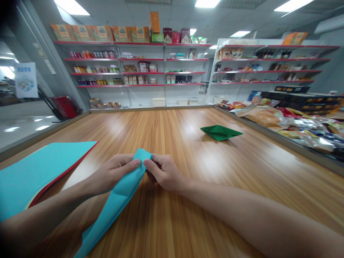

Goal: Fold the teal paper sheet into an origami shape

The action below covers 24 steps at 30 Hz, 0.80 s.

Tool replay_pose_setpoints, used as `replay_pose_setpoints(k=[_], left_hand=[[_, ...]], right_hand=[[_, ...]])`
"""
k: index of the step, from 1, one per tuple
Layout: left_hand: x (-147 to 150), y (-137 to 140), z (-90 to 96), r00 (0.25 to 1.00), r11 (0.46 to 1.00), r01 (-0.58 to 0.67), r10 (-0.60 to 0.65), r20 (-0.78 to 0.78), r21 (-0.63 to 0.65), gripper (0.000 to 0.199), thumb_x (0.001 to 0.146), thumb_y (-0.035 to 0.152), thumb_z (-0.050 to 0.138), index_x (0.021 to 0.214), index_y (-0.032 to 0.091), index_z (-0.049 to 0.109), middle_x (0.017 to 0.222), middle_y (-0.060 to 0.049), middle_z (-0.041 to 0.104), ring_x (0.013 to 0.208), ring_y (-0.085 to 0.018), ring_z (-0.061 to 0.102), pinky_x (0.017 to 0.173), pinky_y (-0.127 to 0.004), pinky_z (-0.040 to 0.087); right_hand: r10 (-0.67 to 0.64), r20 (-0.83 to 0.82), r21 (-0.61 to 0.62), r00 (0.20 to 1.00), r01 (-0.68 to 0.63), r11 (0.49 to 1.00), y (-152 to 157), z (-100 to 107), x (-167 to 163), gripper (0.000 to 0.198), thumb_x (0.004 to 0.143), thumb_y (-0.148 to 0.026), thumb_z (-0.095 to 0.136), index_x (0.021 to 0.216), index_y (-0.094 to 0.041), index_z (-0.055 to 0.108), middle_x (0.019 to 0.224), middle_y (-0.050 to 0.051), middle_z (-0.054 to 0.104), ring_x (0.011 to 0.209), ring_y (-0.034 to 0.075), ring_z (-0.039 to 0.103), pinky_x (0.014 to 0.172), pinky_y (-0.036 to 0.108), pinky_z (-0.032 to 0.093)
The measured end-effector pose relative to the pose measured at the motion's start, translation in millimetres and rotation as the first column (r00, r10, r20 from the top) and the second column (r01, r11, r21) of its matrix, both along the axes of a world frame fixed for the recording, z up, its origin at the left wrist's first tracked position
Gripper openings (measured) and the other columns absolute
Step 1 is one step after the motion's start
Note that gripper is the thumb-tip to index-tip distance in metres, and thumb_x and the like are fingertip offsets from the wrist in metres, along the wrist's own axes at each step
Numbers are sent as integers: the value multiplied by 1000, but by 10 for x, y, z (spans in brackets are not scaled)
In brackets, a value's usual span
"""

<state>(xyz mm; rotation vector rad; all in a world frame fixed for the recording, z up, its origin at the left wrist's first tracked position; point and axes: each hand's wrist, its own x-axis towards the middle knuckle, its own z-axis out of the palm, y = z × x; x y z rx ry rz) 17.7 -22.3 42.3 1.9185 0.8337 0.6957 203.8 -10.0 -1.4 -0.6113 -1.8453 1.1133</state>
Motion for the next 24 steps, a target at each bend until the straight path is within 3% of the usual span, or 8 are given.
replay_pose_setpoints(k=[6,16,24], left_hand=[[11,-6,7,998,996,60,-60,4,63,36,95,35,38,95,13,66,80,-3,62,71,-13,54,66,-22,43],[30,-38,46,993,985,118,-119,2,123,36,96,28,35,91,14,68,88,-4,66,83,-15,60,79,-26,45],[49,-56,26,997,985,77,-77,-4,152,36,96,28,36,84,15,67,86,-4,67,79,-15,61,76,-25,47]], right_hand=[[-4,-35,-61,999,2,998,-2,6,2,47,91,-48,42,61,-14,52,51,0,51,44,9,49,42,21,38],[-23,-78,-86,997,17,996,5,6,-18,52,93,-47,38,55,-13,53,48,2,53,42,9,49,42,21,39],[20,28,82,999,-22,996,23,-49,17,55,95,-47,34,57,-13,54,50,4,56,46,10,52,46,21,42]])
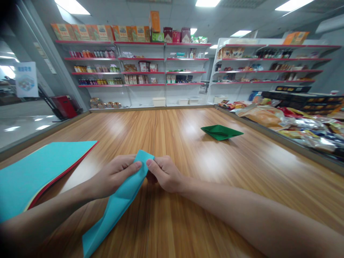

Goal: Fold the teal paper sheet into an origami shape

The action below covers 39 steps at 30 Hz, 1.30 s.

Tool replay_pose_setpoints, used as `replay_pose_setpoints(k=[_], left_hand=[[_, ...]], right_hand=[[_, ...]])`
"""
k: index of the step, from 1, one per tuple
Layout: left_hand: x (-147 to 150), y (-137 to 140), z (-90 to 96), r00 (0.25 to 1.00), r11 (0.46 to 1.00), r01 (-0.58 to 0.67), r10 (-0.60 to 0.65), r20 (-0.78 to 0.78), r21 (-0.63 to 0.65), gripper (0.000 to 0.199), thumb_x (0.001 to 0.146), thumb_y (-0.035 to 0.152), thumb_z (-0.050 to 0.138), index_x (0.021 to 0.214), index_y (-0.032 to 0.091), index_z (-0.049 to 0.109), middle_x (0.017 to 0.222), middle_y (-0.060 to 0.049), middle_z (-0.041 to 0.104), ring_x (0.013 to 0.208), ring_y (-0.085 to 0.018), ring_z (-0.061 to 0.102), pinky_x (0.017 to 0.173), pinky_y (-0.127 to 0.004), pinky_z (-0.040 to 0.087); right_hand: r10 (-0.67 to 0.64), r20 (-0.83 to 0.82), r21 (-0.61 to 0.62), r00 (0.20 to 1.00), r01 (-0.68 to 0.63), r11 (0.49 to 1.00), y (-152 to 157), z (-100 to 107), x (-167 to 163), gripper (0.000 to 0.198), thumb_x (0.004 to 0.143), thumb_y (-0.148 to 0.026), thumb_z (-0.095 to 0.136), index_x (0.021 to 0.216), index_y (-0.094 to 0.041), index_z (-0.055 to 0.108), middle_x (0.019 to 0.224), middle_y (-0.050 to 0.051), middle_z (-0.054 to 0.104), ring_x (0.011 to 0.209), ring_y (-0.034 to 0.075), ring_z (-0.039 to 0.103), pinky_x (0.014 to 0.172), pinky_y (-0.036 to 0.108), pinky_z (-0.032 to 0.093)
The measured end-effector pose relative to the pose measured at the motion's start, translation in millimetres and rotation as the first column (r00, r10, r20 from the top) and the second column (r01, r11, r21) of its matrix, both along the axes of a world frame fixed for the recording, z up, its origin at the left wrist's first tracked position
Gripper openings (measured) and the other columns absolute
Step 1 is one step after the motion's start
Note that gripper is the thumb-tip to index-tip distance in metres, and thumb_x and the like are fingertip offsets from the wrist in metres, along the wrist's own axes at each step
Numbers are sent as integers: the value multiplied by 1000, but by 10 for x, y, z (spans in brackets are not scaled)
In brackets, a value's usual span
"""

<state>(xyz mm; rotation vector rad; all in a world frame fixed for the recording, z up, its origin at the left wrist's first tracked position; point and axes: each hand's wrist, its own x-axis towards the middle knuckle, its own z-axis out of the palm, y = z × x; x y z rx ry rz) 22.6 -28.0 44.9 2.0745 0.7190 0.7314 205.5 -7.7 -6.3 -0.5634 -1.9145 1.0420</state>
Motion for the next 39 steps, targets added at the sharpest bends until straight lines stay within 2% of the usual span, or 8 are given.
replay_pose_setpoints(k=[5,10,15,23,28,32,36,39], left_hand=[[5,18,-13,997,998,-64,65,-36,28,34,95,30,38,81,14,65,81,-4,65,76,-15,60,74,-26,47],[8,6,-25,998,998,-56,56,-3,-28,36,95,31,36,84,13,65,83,-6,65,78,-16,60,76,-28,48],[18,-6,-51,997,993,-65,68,27,-99,35,95,34,36,83,13,62,79,-5,63,73,-15,60,71,-27,48],[29,-36,-16,982,982,-188,187,-22,-18,35,94,34,38,71,14,56,70,-1,58,63,-12,54,59,-21,44],[42,-42,-20,990,990,-139,139,-29,-2,35,94,33,38,73,14,58,75,-3,61,70,-14,56,67,-25,46],[50,-33,-26,998,998,-59,59,-2,-31,37,95,31,34,77,14,62,84,-4,65,79,-15,59,77,-27,47],[44,-34,-39,984,985,-173,173,-45,5,35,94,33,38,75,14,60,76,-3,62,73,-15,58,70,-26,46],[51,-47,-40,990,991,-134,135,-50,15,38,95,32,35,74,15,61,76,-3,62,72,-15,58,70,-25,46]], right_hand=[[-35,-16,-28,999,34,999,16,-24,10,57,96,-44,33,54,-12,55,48,4,56,42,9,52,44,21,42],[46,2,-50,999,-45,998,25,-22,-7,57,95,-47,33,57,-11,56,51,5,58,45,10,54,44,20,43],[51,22,-99,998,-48,994,12,12,-8,60,95,-49,33,55,-11,56,45,5,57,39,10,53,38,19,41],[184,65,-123,981,-175,977,-22,-19,-10,56,95,-47,34,58,-11,56,50,5,59,43,10,56,38,18,41],[79,10,-92,997,-78,993,-10,-20,-2,55,93,-47,38,53,-12,53,46,3,55,40,9,52,36,17,38],[-35,-67,-151,997,24,988,17,-3,-12,56,93,-48,37,53,-13,53,45,2,53,39,9,50,39,19,39],[93,5,-158,996,-91,983,23,20,1,53,91,-49,42,55,-12,54,47,2,55,41,9,51,38,18,38],[147,29,-221,989,-137,966,26,20,20,53,90,-50,42,56,-12,55,46,3,56,37,10,52,33,18,36]])
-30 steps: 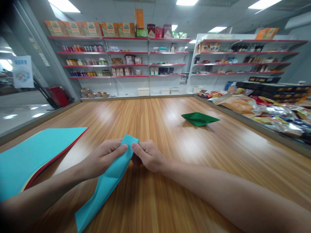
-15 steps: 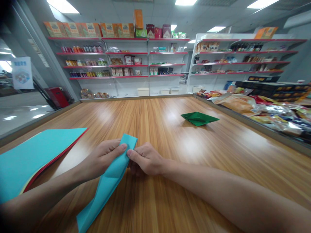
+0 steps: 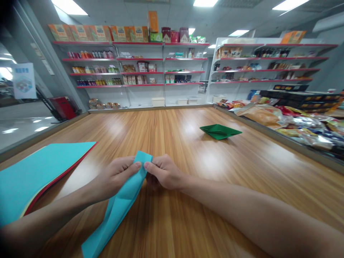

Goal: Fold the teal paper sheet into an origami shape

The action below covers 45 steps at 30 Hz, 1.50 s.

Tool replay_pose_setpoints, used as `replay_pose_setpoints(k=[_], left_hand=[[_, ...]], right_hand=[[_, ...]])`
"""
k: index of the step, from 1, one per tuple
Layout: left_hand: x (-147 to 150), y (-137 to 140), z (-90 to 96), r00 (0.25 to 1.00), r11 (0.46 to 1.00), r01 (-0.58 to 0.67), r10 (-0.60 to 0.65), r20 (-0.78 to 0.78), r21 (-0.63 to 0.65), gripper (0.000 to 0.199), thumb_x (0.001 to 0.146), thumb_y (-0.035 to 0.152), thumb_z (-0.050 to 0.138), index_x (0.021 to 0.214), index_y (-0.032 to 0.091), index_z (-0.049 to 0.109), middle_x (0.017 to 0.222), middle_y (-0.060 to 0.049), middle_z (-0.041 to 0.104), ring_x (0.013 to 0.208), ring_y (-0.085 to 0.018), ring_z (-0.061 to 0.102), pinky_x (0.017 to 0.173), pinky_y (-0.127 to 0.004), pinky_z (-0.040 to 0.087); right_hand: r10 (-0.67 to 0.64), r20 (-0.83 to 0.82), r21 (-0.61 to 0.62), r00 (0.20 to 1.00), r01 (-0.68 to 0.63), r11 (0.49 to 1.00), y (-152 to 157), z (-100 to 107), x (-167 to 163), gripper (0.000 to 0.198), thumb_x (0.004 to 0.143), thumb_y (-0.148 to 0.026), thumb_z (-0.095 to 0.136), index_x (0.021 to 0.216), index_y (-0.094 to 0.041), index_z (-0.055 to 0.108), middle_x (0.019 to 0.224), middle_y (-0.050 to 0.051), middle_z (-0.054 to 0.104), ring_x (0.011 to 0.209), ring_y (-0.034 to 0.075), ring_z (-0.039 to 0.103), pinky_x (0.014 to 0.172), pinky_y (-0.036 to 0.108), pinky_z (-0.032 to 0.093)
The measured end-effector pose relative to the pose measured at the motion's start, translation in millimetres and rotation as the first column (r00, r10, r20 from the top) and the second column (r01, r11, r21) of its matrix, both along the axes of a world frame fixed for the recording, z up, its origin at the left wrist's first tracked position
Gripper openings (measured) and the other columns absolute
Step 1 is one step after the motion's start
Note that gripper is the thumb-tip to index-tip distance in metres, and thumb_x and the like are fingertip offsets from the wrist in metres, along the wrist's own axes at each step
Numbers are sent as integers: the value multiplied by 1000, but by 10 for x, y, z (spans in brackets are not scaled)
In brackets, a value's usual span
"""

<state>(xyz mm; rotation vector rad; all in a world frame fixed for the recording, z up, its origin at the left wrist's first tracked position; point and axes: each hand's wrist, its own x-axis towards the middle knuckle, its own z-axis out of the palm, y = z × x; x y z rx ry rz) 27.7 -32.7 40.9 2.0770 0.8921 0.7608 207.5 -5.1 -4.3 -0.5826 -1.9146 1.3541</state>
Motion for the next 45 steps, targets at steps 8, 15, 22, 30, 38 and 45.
replay_pose_setpoints(k=[8,15,22,30,38,45], left_hand=[[20,-29,7,988,988,-152,152,7,-15,36,92,38,42,72,13,59,70,-2,60,67,-14,54,61,-24,44],[-52,46,-23,994,961,71,-45,100,-266,31,89,39,47,92,13,65,85,-4,64,76,-15,57,68,-25,46],[-48,5,-68,994,980,-43,62,94,-195,34,88,42,48,79,12,60,70,0,56,62,-11,49,56,-22,40],[-28,-8,-88,992,991,-113,116,46,-76,34,90,41,45,78,12,59,71,-1,56,65,-12,50,58,-24,43],[-24,-5,-80,993,992,-107,110,40,-66,34,90,40,44,77,12,60,72,-3,61,67,-14,55,60,-25,44],[9,-14,-74,967,970,-244,244,67,-17,34,87,39,48,73,12,62,65,-1,58,60,-13,51,54,-23,41]], right_hand=[[-1,-51,37,999,3,999,-24,-57,-16,55,91,-52,39,54,-14,49,47,1,51,39,8,48,35,18,34],[-49,-46,55,998,52,997,-33,-28,21,51,92,-48,39,54,-15,45,47,-1,46,41,8,41,37,20,30],[75,-11,99,997,-73,992,-28,-46,17,49,91,-50,40,54,-17,40,49,-3,40,44,7,36,39,20,27],[47,-55,13,997,-46,999,-38,-59,-13,50,90,-50,42,54,-16,46,48,-1,49,42,8,45,38,19,33],[-117,-59,10,991,117,993,-36,-54,-69,54,93,-52,35,55,-15,47,46,-1,48,40,8,45,37,19,34],[-64,-23,119,998,66,991,-46,14,-29,40,93,-43,41,63,-16,46,52,-2,46,44,7,43,40,19,32]])
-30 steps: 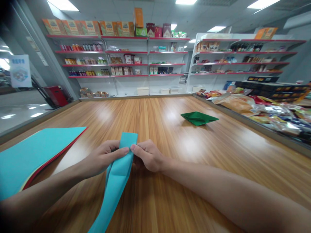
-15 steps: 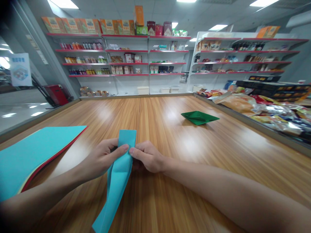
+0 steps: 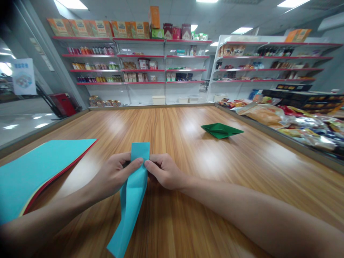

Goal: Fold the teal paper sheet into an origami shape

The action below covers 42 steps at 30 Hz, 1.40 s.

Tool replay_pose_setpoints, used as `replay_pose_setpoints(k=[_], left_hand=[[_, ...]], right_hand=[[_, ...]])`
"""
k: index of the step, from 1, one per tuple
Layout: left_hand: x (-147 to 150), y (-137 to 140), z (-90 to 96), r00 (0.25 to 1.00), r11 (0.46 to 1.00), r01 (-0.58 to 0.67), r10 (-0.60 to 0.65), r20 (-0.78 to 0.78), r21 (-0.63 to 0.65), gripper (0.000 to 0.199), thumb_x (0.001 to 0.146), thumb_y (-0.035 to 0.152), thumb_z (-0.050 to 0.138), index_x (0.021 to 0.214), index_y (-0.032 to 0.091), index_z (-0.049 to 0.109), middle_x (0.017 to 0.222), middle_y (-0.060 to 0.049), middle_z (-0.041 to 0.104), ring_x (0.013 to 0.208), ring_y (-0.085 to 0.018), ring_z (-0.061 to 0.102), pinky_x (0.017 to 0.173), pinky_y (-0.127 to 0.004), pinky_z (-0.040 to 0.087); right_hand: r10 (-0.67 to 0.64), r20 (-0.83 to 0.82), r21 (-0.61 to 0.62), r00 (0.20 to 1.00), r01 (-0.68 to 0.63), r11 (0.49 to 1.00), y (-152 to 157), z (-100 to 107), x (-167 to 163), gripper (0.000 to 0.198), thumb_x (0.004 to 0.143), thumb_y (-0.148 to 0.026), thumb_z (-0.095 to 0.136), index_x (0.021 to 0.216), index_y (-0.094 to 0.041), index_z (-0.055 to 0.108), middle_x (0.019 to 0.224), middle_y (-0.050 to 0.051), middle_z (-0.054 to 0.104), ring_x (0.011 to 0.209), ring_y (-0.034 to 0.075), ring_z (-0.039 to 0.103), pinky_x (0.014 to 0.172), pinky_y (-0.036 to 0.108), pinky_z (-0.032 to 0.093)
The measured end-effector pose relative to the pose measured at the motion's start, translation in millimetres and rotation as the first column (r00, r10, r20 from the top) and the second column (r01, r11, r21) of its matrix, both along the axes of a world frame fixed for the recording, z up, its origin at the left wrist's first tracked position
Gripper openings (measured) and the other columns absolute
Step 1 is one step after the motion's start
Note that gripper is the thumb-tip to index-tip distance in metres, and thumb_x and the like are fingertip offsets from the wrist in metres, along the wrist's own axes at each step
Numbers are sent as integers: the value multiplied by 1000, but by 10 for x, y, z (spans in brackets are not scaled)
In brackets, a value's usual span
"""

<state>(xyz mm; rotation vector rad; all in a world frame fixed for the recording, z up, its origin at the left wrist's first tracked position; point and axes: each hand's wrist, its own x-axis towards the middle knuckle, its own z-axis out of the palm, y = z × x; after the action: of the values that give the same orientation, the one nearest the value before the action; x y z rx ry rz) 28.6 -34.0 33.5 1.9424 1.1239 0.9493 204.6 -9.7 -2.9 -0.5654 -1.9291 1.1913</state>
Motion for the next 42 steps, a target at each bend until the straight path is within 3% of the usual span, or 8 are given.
replay_pose_setpoints(k=[5,8,12,16,26,35,38,42], left_hand=[[-25,52,1,997,983,71,-74,-12,-169,37,84,43,51,69,11,62,63,-1,58,59,-13,52,54,-24,40],[-33,63,-11,991,960,131,-124,42,-249,37,85,44,50,70,12,61,64,-2,58,58,-13,52,54,-23,40],[-22,27,-12,986,968,160,-147,78,-193,37,88,43,47,76,12,61,68,-1,58,61,-12,52,56,-23,42],[-15,-4,-1,994,988,106,-104,23,-114,38,89,44,44,73,12,58,68,-1,57,61,-12,50,56,-24,42],[-11,-12,-35,997,996,81,-81,14,-47,35,90,40,43,73,12,57,66,-1,53,60,-12,47,54,-23,39],[22,-50,-32,999,999,-23,22,48,30,36,89,37,45,61,15,48,58,4,41,52,-8,38,48,-20,33],[15,-43,-19,998,1000,-24,25,65,-10,36,88,39,46,61,14,49,59,3,44,54,-9,41,50,-20,35],[-4,9,-28,993,981,93,-80,82,-168,31,84,39,52,69,13,57,68,-1,57,64,-13,51,59,-23,41]], right_hand=[[-105,58,140,993,96,986,-9,8,36,43,93,-37,41,56,-16,45,49,-1,45,44,8,40,41,20,29],[-115,51,98,992,109,989,1,-12,39,43,93,-39,41,57,-16,45,48,-2,44,43,8,39,40,20,28],[-8,-26,-23,1000,8,1000,21,-50,33,43,92,-42,38,59,-16,44,50,-2,42,45,8,38,41,21,30],[85,-59,-14,995,-86,996,47,-84,53,41,91,-39,38,57,-17,42,53,-2,39,49,9,37,45,22,31],[7,-19,97,1000,-5,995,31,-43,19,44,92,-39,40,54,-17,38,49,-4,35,44,7,33,41,21,26],[17,10,86,1000,-18,996,40,-39,13,43,92,-38,41,54,-17,39,49,-4,37,43,7,33,40,20,25],[-5,11,150,1000,3,989,27,-42,21,44,92,-36,40,53,-17,35,49,-4,33,44,6,30,41,21,23],[-78,16,187,997,74,980,19,-59,32,44,94,-34,38,54,-17,35,50,-4,33,45,7,31,43,22,23]])
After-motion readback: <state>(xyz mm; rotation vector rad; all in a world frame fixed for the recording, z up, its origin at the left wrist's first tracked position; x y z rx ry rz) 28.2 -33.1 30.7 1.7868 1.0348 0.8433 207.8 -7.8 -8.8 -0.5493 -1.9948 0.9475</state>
